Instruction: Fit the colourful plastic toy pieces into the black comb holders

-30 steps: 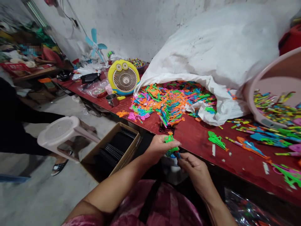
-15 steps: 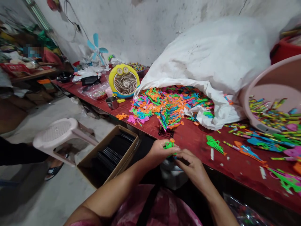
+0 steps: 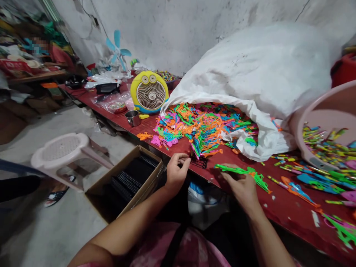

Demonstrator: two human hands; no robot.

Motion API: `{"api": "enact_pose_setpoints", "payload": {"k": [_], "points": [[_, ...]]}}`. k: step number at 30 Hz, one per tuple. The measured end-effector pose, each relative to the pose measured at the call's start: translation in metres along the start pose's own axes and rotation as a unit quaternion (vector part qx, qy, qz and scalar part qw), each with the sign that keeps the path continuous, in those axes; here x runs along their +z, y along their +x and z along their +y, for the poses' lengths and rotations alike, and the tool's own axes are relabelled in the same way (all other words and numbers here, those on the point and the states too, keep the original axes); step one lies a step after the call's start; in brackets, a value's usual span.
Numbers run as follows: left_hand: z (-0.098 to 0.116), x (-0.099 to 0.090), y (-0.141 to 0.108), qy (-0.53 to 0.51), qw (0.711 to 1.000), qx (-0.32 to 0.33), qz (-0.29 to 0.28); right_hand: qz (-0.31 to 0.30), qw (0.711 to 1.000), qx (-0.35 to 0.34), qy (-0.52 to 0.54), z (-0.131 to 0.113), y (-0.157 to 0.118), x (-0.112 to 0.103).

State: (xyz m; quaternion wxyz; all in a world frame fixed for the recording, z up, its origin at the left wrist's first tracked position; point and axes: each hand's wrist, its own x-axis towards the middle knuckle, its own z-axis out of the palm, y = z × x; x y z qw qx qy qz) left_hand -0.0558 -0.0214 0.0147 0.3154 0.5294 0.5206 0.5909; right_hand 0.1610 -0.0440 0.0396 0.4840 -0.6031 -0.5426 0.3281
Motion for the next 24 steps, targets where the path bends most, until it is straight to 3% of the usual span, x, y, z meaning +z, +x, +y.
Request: {"api": "enact_pose_setpoints", "payload": {"k": [5, 9, 15, 18, 21, 24], "points": [[-0.025, 0.008, 0.022, 0.148, 0.985, 0.062, -0.063, 0.035, 0.998, 0.040, 0.040, 0.016, 0.024, 0.019], [-0.026, 0.013, 0.032, 0.222, 0.967, 0.056, -0.113, 0.051, 0.998, 0.012, 0.025, 0.028, 0.031, 0.030], [-0.029, 0.019, 0.032, 0.275, 0.949, 0.088, -0.123, 0.026, 0.998, -0.001, -0.052, 0.023, 0.028, 0.029], [-0.031, 0.019, 0.031, 0.281, 0.947, 0.102, -0.117, -0.010, 0.993, -0.069, -0.097, 0.019, 0.026, 0.027], [-0.031, 0.018, 0.031, 0.282, 0.946, 0.108, -0.118, -0.063, 0.969, -0.169, -0.171, 0.015, 0.024, 0.028], [-0.029, 0.018, 0.031, 0.284, 0.945, 0.103, -0.125, -0.053, 0.954, -0.184, -0.229, 0.013, 0.022, 0.034]]}}
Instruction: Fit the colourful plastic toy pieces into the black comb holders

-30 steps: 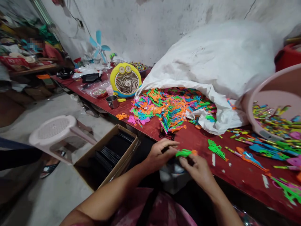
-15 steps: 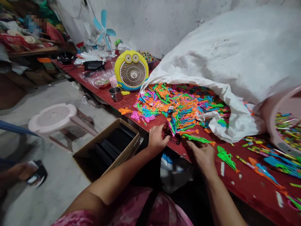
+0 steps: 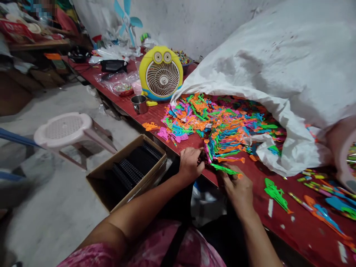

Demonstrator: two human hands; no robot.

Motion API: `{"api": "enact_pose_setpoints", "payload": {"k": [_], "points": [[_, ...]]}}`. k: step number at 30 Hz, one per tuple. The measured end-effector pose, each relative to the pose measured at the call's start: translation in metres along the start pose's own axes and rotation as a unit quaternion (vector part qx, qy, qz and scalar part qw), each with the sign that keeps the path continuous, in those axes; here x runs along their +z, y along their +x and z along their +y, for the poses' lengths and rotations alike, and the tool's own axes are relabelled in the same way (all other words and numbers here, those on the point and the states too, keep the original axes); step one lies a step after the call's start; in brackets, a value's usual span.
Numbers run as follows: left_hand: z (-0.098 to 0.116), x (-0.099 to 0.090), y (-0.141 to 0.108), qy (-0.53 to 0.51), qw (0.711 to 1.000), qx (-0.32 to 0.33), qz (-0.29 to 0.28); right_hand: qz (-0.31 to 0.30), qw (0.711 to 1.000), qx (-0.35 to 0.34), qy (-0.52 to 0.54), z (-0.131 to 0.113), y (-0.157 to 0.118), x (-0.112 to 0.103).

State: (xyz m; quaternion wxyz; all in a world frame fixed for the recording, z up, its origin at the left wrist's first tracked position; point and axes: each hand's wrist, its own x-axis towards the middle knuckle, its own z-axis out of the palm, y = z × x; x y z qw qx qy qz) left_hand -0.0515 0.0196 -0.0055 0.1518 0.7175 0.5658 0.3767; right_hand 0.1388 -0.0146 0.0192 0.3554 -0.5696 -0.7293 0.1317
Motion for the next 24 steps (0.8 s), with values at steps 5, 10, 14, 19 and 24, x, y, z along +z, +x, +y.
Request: {"api": "enact_pose_setpoints", "payload": {"k": [5, 10, 14, 19, 24], "points": [[-0.002, 0.001, 0.003, -0.001, 1.000, -0.003, -0.015, 0.050, 0.997, 0.024, -0.046, -0.010, -0.003, 0.016], [-0.004, -0.006, 0.002, -0.045, 0.999, -0.011, -0.016, 0.089, 0.982, 0.033, -0.161, -0.020, -0.004, 0.029], [0.017, -0.034, -0.010, -0.092, 0.985, 0.046, 0.139, 0.083, 0.969, 0.058, -0.227, -0.024, -0.004, 0.031], [0.053, -0.051, -0.005, -0.012, 0.975, 0.206, 0.085, 0.076, 0.968, 0.090, -0.222, -0.027, -0.004, 0.031], [0.063, -0.041, 0.016, 0.020, 0.974, 0.224, 0.032, 0.057, 0.961, 0.137, -0.232, -0.034, 0.001, 0.030]]}}
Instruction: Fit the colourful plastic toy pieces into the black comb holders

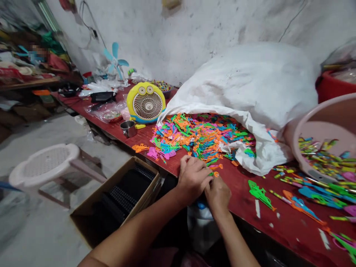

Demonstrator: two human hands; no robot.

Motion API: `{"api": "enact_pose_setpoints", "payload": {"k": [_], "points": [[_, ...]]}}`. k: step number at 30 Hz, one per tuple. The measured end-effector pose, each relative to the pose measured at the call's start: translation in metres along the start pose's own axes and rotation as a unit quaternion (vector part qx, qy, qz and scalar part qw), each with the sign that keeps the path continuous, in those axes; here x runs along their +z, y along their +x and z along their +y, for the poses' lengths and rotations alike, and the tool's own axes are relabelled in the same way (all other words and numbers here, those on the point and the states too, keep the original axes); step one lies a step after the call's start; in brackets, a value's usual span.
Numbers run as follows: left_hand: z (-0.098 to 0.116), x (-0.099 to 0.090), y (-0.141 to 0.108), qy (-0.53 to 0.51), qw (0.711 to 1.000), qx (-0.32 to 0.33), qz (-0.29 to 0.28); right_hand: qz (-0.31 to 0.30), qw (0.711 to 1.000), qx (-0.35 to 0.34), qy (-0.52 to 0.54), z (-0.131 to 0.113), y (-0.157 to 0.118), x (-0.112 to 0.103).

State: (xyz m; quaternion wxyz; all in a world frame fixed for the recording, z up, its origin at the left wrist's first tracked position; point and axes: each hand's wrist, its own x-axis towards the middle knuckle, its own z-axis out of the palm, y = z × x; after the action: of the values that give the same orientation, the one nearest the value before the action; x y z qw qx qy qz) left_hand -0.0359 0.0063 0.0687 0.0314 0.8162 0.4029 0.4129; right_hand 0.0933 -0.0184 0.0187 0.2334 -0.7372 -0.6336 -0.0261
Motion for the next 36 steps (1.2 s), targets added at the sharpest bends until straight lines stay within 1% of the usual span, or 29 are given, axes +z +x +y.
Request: {"api": "enact_pose_setpoints", "payload": {"k": [3, 6, 10, 13, 16, 19, 22, 26, 30, 33, 36], "points": [[-0.002, -0.001, 0.007, 0.010, 1.000, -0.006, -0.025, -0.034, 0.999, 0.019, -0.011, -0.007, 0.004, -0.003], [-0.002, -0.003, 0.012, 0.021, 0.999, -0.015, -0.046, -0.051, 0.998, 0.047, 0.006, -0.012, 0.007, -0.003], [-0.001, -0.001, 0.018, 0.027, 0.996, -0.020, -0.082, -0.070, 0.993, 0.077, 0.048, -0.013, 0.010, -0.001], [-0.002, 0.000, 0.021, 0.032, 0.996, -0.006, -0.088, -0.090, 0.990, 0.089, 0.063, -0.011, 0.012, -0.002], [-0.001, -0.003, 0.023, 0.051, 0.995, 0.003, -0.083, -0.097, 0.990, 0.079, 0.066, -0.010, 0.013, -0.005], [0.002, -0.009, 0.031, 0.082, 0.990, 0.007, -0.113, -0.095, 0.991, 0.056, 0.071, -0.008, 0.014, -0.007], [0.006, -0.015, 0.038, 0.113, 0.983, 0.013, -0.146, -0.105, 0.991, 0.050, 0.059, -0.009, 0.016, -0.007], [0.007, -0.018, 0.042, 0.141, 0.978, -0.002, -0.153, -0.118, 0.991, 0.051, 0.032, -0.011, 0.019, -0.005], [0.002, -0.020, 0.043, 0.151, 0.973, -0.009, -0.172, -0.137, 0.989, 0.055, 0.021, -0.015, 0.021, -0.005], [-0.001, -0.021, 0.048, 0.164, 0.969, 0.010, -0.184, -0.145, 0.987, 0.067, 0.009, -0.017, 0.021, -0.006], [0.001, -0.020, 0.053, 0.183, 0.961, 0.051, -0.200, -0.144, 0.987, 0.065, 0.011, -0.018, 0.021, -0.006]]}}
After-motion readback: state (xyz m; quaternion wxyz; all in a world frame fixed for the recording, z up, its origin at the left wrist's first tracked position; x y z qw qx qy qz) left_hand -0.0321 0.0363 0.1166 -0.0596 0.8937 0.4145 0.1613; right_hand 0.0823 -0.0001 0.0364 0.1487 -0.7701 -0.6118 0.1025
